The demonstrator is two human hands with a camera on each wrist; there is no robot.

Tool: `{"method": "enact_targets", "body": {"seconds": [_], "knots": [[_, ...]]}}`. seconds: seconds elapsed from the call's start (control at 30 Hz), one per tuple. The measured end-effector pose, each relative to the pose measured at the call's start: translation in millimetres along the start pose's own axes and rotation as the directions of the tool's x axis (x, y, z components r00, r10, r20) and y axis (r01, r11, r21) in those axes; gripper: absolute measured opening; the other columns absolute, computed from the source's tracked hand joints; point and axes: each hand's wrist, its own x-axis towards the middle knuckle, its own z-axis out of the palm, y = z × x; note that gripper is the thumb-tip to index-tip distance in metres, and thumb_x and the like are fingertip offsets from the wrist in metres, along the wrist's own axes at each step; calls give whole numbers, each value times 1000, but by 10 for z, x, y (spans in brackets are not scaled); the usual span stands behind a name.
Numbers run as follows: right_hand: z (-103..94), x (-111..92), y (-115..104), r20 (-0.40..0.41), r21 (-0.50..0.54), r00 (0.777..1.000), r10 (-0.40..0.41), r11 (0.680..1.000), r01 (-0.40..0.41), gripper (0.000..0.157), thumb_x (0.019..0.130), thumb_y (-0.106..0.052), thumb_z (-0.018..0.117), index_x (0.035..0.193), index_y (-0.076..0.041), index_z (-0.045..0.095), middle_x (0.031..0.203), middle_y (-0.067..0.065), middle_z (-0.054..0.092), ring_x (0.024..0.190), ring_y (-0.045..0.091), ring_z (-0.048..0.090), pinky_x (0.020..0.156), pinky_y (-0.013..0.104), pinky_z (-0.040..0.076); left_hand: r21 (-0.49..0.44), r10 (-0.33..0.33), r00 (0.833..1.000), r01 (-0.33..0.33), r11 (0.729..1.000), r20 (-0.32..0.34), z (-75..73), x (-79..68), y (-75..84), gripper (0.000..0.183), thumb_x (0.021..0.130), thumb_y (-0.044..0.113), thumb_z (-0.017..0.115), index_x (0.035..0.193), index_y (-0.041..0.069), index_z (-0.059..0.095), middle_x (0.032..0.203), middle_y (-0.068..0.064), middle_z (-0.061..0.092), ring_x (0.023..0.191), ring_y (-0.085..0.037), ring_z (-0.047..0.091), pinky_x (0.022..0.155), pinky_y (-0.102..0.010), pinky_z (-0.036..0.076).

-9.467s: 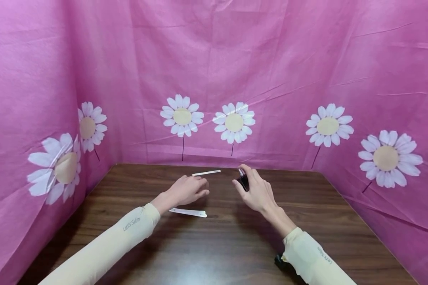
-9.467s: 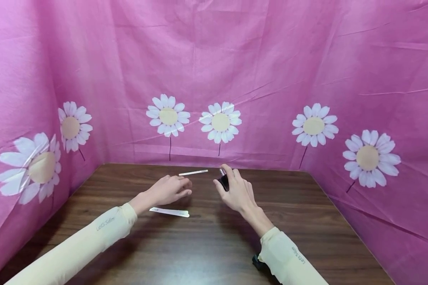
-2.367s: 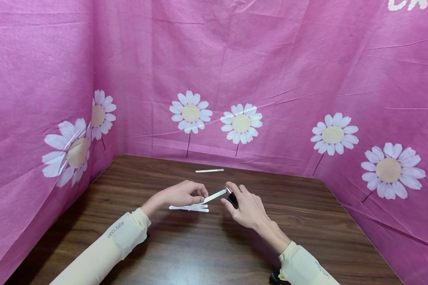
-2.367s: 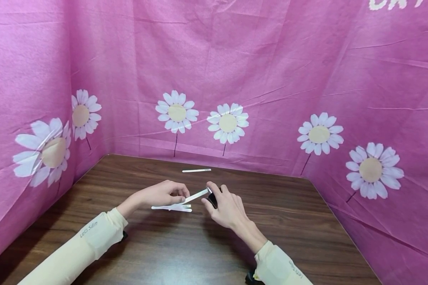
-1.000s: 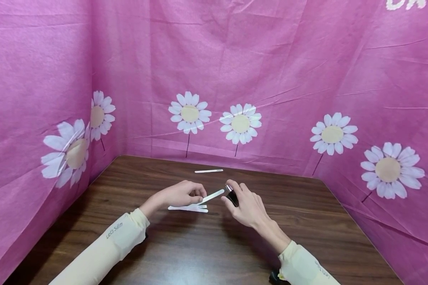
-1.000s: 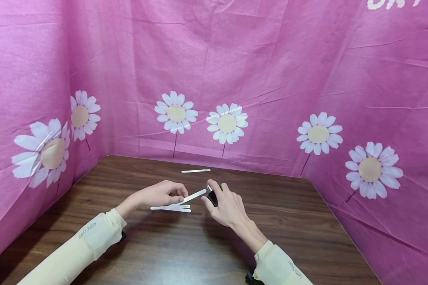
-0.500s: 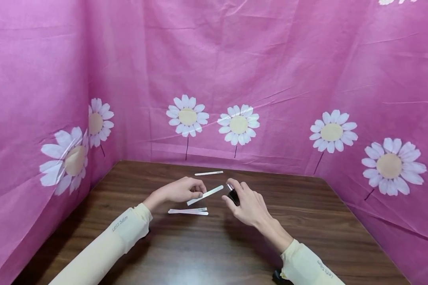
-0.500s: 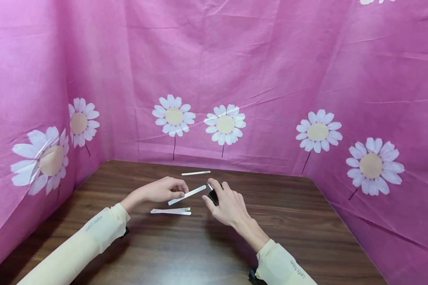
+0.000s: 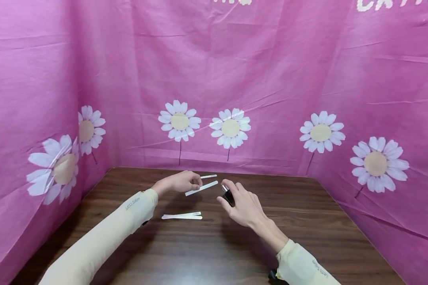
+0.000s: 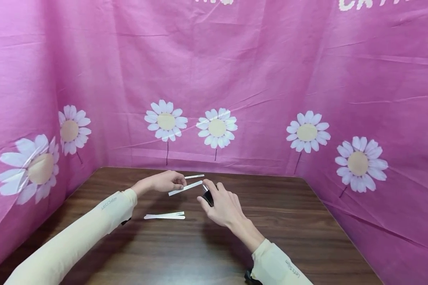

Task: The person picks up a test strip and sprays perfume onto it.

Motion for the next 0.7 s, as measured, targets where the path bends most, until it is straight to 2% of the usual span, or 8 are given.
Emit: {"method": "enact_targets", "body": {"seconds": [0.27,0.5,0.7], "knots": [[-12,15,26,16,-8,1000,12,1000,-12,51,96,-53,61,140,-30,50,88,-4,51,55,15,46,50,34,41,60,-22,1000,21,998,18,-32,299,-106,8,98,10,65,101,12,72,89,6,66,82,-11,59,77,-32,50],[-15,14,53,6,-4,1000,13,1000,-13,49,96,-53,60,138,-30,50,89,-4,52,55,16,46,50,35,41,70,-89,996,87,994,32,-90,463,-238,9,97,6,63,100,9,72,91,3,67,84,-13,59,81,-33,50],[-22,2,87,27,-14,999,27,1000,-27,49,96,-55,58,139,-31,49,91,-3,54,57,17,48,50,35,41,73,-118,992,114,991,42,-57,576,-405,9,96,7,65,101,7,73,90,1,67,84,-14,58,79,-31,49]]}}
